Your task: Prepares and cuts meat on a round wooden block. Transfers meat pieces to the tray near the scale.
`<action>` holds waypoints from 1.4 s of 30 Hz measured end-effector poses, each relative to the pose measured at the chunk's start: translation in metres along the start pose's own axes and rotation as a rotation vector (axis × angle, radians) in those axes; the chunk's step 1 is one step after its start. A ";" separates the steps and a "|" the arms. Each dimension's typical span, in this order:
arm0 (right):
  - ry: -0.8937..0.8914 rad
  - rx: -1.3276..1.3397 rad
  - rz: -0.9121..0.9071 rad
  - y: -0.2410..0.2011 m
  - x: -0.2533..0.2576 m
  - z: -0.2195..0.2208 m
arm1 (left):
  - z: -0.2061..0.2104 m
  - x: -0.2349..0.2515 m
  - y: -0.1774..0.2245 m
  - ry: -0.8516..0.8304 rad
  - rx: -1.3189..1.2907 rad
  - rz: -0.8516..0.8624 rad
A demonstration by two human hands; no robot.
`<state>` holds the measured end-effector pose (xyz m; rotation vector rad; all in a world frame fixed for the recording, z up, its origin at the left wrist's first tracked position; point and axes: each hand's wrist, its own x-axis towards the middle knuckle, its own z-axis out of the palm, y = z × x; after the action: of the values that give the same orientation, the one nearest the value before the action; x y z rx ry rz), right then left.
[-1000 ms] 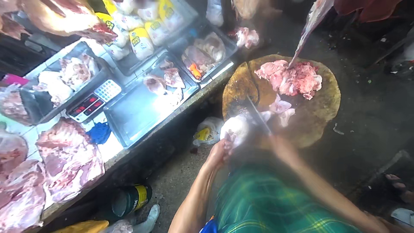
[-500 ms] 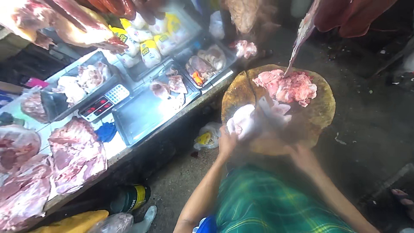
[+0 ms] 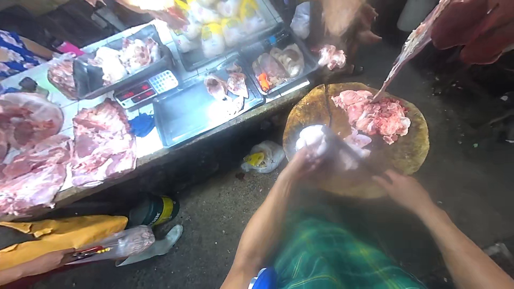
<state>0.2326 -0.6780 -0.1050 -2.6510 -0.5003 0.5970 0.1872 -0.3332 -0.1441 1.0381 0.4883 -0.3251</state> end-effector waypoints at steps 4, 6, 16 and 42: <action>0.059 -0.131 -0.193 0.012 -0.005 -0.009 | -0.037 -0.015 -0.009 -0.001 0.047 -0.063; 0.092 -0.223 -0.310 0.011 -0.002 -0.014 | -0.051 -0.018 -0.014 -0.041 0.042 -0.076; 0.005 -0.458 -0.600 -0.021 0.053 -0.068 | -0.073 -0.017 -0.034 -0.101 -0.118 -0.020; -0.049 0.036 0.293 -0.066 -0.019 0.107 | -0.084 -0.036 0.029 -0.025 0.859 -0.027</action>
<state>0.1498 -0.5986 -0.1599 -2.7003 -0.1112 0.7496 0.1507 -0.2447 -0.1385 1.8567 0.3347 -0.5957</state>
